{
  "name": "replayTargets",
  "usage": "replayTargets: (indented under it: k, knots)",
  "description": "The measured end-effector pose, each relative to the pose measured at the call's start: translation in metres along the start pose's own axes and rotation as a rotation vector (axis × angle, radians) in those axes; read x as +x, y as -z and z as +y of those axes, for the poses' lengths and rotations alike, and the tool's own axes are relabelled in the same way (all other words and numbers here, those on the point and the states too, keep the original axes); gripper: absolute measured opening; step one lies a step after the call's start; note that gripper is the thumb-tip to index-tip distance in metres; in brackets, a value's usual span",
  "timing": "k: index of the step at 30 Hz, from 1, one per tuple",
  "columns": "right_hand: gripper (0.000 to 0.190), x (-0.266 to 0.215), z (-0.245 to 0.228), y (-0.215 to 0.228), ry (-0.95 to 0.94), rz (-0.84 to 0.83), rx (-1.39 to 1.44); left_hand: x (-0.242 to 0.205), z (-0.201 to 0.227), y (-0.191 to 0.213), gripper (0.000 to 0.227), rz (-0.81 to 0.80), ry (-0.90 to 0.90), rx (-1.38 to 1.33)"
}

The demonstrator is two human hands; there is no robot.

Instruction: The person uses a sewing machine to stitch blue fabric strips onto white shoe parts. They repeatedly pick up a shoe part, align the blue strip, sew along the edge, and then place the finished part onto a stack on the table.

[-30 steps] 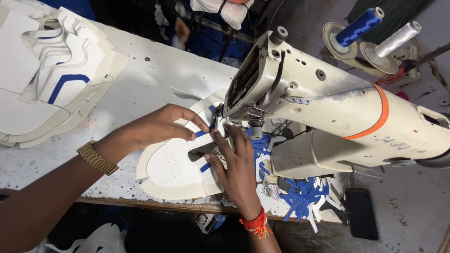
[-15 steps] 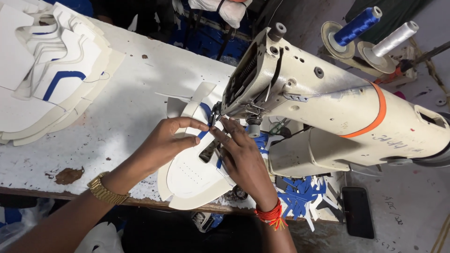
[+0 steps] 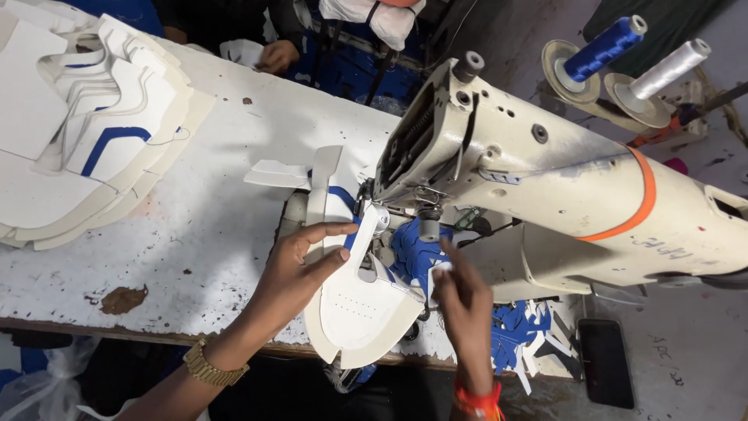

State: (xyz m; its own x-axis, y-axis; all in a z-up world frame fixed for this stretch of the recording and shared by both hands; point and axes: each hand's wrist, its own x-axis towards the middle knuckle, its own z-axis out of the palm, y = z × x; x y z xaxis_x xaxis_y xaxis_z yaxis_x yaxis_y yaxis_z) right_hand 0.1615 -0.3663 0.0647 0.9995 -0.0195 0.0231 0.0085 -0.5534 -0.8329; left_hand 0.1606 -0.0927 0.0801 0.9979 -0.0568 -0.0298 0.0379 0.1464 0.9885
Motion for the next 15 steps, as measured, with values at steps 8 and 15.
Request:
replayTargets:
  k: [8, 15]
  knots:
    - [0.058, -0.029, -0.004, -0.005, 0.2, -0.147, 0.269, -0.001, -0.013, -0.001, 0.04, -0.032, 0.088, -0.152]
    - [0.041, -0.031, -0.031, -0.034, 0.053, 0.085, 0.273, -0.003, -0.015, -0.002, 0.04, -0.022, 0.027, -0.182]
